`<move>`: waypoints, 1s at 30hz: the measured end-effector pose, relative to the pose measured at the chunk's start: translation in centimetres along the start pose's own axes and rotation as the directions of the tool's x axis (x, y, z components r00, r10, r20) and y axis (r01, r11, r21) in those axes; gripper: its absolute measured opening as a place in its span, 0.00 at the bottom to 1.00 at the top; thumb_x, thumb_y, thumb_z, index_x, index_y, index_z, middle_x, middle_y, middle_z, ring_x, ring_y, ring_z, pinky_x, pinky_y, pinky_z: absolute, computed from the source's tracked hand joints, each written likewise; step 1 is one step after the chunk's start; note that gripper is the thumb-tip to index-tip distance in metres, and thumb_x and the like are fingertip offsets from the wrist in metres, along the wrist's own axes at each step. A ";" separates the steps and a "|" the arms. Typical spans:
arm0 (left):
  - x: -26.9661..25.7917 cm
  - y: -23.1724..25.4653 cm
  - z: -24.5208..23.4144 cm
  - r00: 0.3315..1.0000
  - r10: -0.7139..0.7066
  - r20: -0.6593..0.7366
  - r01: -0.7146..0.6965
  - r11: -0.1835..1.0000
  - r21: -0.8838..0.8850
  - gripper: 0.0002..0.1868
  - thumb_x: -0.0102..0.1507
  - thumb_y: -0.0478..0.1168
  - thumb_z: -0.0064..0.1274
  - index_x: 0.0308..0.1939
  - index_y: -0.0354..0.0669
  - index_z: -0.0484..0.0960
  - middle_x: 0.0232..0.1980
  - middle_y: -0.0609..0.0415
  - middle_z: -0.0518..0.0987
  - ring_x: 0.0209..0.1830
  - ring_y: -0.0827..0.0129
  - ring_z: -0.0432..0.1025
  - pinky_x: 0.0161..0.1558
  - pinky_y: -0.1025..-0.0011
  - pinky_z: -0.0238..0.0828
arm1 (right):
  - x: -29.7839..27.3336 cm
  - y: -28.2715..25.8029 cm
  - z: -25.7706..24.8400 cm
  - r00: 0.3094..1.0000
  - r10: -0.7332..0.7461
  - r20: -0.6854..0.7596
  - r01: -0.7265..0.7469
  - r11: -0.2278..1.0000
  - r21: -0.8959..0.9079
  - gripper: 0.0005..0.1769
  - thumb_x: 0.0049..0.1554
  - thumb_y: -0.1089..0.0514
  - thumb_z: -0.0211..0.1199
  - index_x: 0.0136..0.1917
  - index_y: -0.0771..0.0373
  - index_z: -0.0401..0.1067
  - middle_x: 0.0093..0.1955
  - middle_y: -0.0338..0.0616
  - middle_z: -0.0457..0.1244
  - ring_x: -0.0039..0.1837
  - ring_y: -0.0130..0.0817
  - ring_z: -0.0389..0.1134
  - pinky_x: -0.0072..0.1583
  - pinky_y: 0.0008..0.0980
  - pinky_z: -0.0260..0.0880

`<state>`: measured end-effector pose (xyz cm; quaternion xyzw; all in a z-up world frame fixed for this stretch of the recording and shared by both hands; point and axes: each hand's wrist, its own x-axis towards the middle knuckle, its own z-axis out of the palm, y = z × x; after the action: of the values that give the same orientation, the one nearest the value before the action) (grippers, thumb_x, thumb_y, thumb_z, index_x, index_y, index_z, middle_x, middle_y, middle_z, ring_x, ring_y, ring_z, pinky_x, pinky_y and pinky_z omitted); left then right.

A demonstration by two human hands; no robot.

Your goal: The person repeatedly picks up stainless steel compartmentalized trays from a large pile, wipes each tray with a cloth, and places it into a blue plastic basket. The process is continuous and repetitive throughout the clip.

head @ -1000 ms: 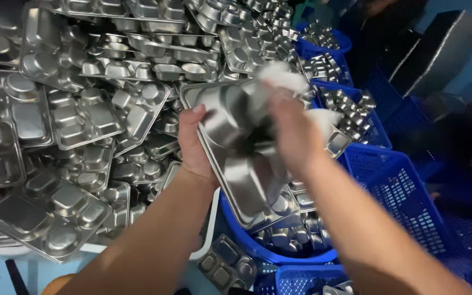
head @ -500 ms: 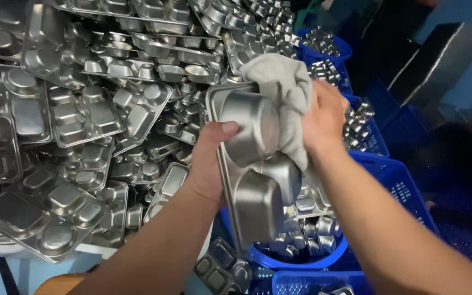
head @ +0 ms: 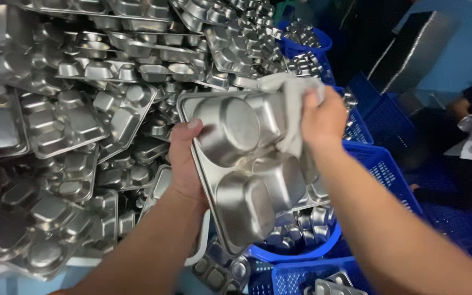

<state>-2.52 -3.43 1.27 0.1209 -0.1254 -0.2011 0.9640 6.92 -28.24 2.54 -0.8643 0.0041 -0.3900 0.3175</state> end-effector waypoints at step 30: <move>-1.5 3.9 -2.5 0.998 -0.017 0.066 0.016 1.000 0.007 0.38 0.57 0.54 0.53 0.67 0.36 0.73 0.60 0.40 0.79 0.58 0.49 0.76 0.63 0.52 0.74 | -2.2 9.8 -1.6 0.936 0.332 0.113 -0.295 0.919 -0.261 0.17 0.66 0.49 0.57 0.54 0.63 0.77 0.47 0.58 0.70 0.51 0.53 0.73 0.53 0.47 0.69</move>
<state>-1.73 1.11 -0.30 0.1182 -0.1568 -0.2126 0.9572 6.70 -36.35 -3.56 -0.9120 0.1653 -0.2623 0.2687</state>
